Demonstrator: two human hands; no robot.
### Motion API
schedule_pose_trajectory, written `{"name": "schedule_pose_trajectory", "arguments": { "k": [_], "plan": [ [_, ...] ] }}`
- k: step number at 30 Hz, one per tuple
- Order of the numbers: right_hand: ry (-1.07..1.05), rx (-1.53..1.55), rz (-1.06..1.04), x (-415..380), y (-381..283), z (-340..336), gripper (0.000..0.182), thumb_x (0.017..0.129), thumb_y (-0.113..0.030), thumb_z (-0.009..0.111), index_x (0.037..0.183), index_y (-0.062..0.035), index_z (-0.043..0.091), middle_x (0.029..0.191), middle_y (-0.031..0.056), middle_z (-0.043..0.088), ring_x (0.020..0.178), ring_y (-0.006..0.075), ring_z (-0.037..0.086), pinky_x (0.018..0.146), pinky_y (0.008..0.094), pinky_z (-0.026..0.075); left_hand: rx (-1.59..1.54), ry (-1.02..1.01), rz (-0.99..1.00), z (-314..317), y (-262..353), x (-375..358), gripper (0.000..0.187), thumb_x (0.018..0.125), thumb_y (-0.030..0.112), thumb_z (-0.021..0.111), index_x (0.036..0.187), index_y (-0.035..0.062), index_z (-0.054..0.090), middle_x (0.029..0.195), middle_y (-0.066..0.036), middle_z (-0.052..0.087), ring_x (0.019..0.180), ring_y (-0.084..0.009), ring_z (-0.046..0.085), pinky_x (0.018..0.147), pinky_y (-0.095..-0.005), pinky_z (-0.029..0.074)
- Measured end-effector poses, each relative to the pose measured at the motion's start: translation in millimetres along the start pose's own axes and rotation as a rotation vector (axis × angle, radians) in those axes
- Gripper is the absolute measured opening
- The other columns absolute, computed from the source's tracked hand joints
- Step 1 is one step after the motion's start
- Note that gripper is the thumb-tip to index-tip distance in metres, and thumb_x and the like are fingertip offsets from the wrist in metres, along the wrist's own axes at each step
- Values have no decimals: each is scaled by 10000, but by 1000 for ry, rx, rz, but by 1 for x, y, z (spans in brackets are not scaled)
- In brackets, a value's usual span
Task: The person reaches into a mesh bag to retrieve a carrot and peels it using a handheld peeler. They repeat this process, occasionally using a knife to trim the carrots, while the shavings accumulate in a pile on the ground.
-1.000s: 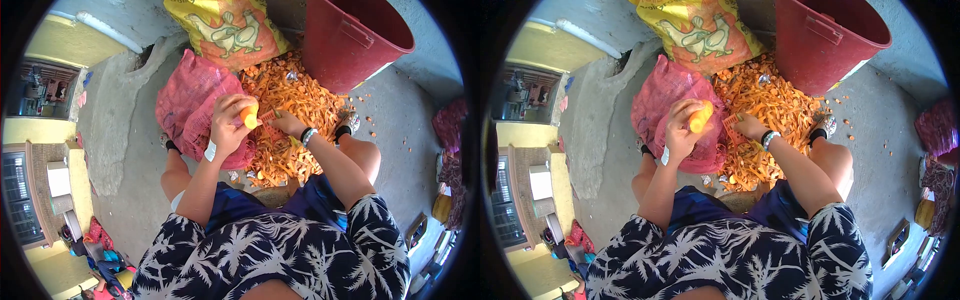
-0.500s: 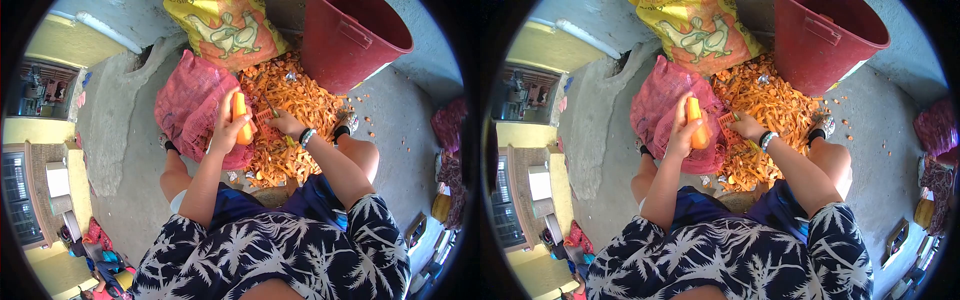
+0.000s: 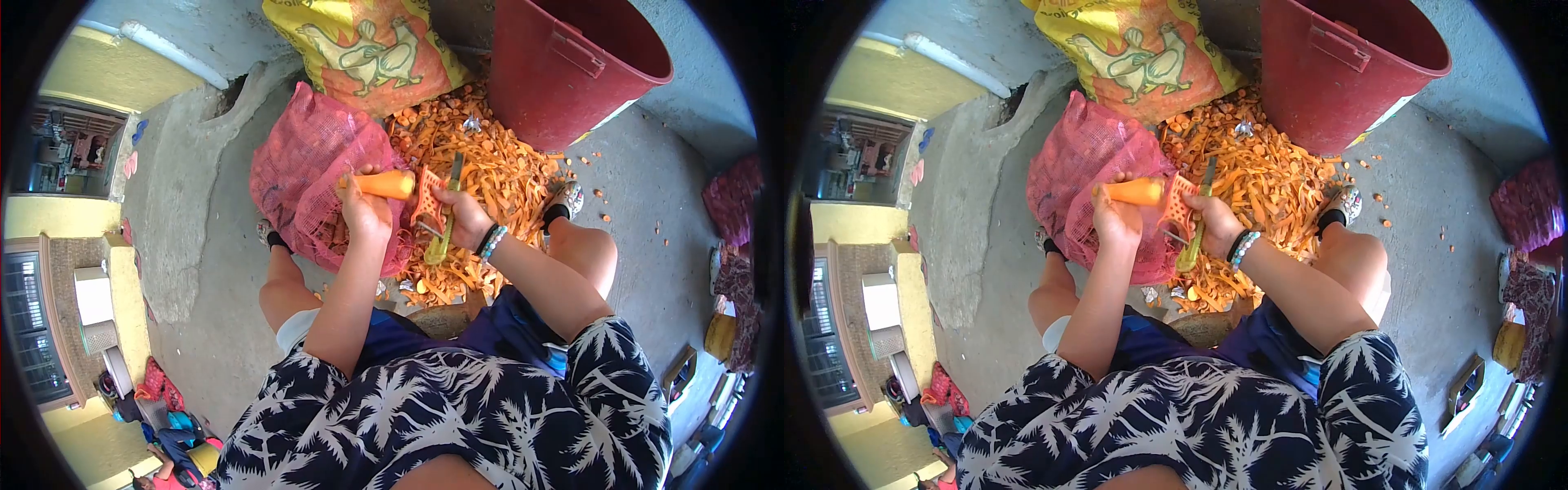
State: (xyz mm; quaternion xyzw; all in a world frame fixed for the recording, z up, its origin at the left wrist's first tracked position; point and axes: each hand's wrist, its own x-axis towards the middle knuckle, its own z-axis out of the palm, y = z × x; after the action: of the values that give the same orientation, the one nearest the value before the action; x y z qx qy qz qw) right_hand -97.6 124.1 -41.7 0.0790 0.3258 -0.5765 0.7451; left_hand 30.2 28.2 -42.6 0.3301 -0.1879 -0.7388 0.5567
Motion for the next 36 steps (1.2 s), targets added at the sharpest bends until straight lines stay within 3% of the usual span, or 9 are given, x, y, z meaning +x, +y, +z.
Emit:
{"name": "schedule_pose_trajectory", "arguments": {
  "k": [3,8,17,22,26,28,30,32,36],
  "plan": [
    [-88,39,-77,1,-13,-3,193,898,-171,436,1005,-41,529,863,82,613,723,186,611,690,322,523,-45,-326,-96,-2,11,-15,192,896,168,468,1059,77,514,1168,-128,513,1108,-255,484,939,-428,405],
    [-25,-116,-102,-6,-30,7,175,883,-194,489,991,-72,554,815,20,618,647,107,574,596,253,486,219,-354,-250,2,32,-39,341,845,9,472,1182,-26,435,1195,-162,488,1141,-260,464,1002,-385,372],
    [-347,-697,-233,6,-52,-1,252,853,-164,547,1080,-78,481,798,-18,579,563,40,514,448,167,390,1298,-760,-58,-3,48,-32,465,676,50,702,1091,-17,504,915,-56,585,819,-136,567,733,-239,436],
    [37,-423,-668,10,-87,-4,231,848,-88,544,1059,-41,464,783,4,589,556,67,537,472,207,447,955,-550,-426,0,26,-35,380,721,51,676,1050,22,488,808,-29,548,641,-103,554,535,-241,453],
    [134,-825,-943,-12,-66,28,417,722,17,670,1073,-37,452,900,59,591,727,137,594,593,236,504,861,-479,-454,6,5,-42,259,759,110,656,944,69,478,651,10,490,478,-79,459,423,-204,367],
    [-41,-784,-1075,3,-65,19,443,686,54,688,1051,-30,451,940,91,584,814,167,599,645,260,518,688,-480,-777,13,7,-53,222,777,102,642,919,75,474,595,20,452,430,-66,409,391,-200,316],
    [452,-834,-1165,22,-101,-12,363,729,33,653,1022,-22,444,932,99,590,791,160,609,618,255,521,666,-490,-767,12,5,-62,195,793,93,626,916,79,476,569,28,426,404,-62,381,380,-207,298],
    [445,-563,-1047,15,-130,-29,307,764,8,626,1003,-17,436,907,94,592,740,152,614,581,239,517,771,-569,-685,22,14,-69,163,801,100,620,882,86,479,561,23,426,405,-61,384,380,-207,299],
    [159,-961,-1021,-25,-67,35,338,759,-22,639,1040,-31,453,887,92,590,735,149,618,534,216,502,777,-463,-732,17,17,-51,237,767,92,657,908,77,467,588,32,446,409,-54,386,369,-211,318]
  ]
}}
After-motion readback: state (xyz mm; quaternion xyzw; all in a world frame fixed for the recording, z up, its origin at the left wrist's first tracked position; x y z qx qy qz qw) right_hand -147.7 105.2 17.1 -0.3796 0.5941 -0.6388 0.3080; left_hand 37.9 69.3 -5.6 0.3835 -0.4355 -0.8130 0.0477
